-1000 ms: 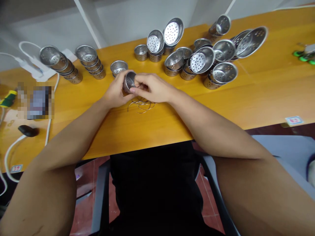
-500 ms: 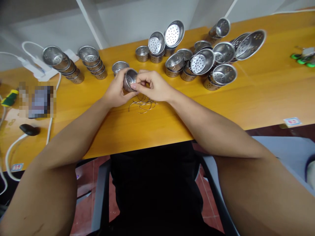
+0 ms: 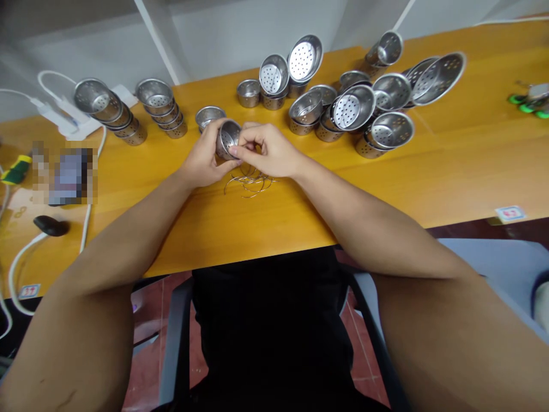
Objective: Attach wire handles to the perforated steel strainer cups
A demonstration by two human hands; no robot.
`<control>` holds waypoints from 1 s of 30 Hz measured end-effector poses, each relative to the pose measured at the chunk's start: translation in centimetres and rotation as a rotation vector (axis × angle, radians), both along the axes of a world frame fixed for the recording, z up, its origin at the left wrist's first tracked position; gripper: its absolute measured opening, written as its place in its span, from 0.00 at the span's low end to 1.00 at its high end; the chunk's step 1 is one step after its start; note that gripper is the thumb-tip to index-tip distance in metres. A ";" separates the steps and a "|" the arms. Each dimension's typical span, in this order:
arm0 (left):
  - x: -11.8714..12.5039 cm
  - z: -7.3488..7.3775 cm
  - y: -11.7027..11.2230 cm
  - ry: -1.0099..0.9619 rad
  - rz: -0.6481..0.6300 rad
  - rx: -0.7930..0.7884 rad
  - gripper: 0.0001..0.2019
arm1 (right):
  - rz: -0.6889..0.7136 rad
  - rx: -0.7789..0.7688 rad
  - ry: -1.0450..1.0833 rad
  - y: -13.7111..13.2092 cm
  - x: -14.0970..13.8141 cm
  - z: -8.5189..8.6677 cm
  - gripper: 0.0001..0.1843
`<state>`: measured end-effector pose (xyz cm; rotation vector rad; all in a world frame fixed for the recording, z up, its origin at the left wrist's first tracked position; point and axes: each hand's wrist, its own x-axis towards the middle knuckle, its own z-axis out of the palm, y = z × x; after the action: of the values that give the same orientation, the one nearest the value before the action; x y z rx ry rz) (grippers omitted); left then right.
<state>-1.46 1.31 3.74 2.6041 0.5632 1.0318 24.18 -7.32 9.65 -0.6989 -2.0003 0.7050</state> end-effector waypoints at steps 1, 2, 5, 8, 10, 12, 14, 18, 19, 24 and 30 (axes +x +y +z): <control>0.0 -0.1 0.1 0.000 0.002 -0.002 0.56 | -0.003 -0.001 0.002 0.0 0.0 0.0 0.40; 0.0 -0.1 0.2 -0.004 -0.004 0.001 0.57 | 0.001 -0.008 0.007 0.1 0.0 -0.1 0.40; 0.0 -0.4 0.3 -0.035 -0.036 0.020 0.56 | 0.015 -0.055 0.048 0.1 -0.1 0.1 0.41; -0.2 -0.5 0.3 -0.059 -0.030 0.033 0.55 | 0.030 -0.115 0.142 -0.2 0.0 1.0 0.42; -0.5 -0.3 0.2 -0.064 0.004 0.052 0.56 | 0.069 -0.130 0.258 -0.7 0.2 1.9 0.42; -0.9 0.2 0.1 -0.089 0.075 0.076 0.54 | 0.098 -0.095 0.345 -1.2 0.5 2.7 0.38; -1.3 0.8 0.2 -0.153 0.188 0.091 0.51 | 0.072 -0.029 0.272 -1.4 1.0 3.0 0.34; -2.2 1.2 1.3 -0.342 0.389 0.120 0.45 | 0.068 -0.048 -0.174 -0.5 2.0 1.7 0.29; -2.4 0.9 1.9 -0.372 0.409 0.116 0.43 | 0.090 -0.075 -0.255 -0.1 2.2 1.2 0.28; -3.2 -1.5 5.8 -0.295 0.370 -0.041 0.47 | 0.065 -0.071 -0.364 0.9 2.3 -0.4 0.16; -3.2 -3.4 8.0 -0.303 0.377 -0.130 0.51 | 0.030 -0.031 -0.316 0.9 2.0 -0.8 0.11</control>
<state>-4.67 9.29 0.32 2.2171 1.0276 1.4171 26.15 -6.44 8.89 -0.8426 -2.2942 0.6771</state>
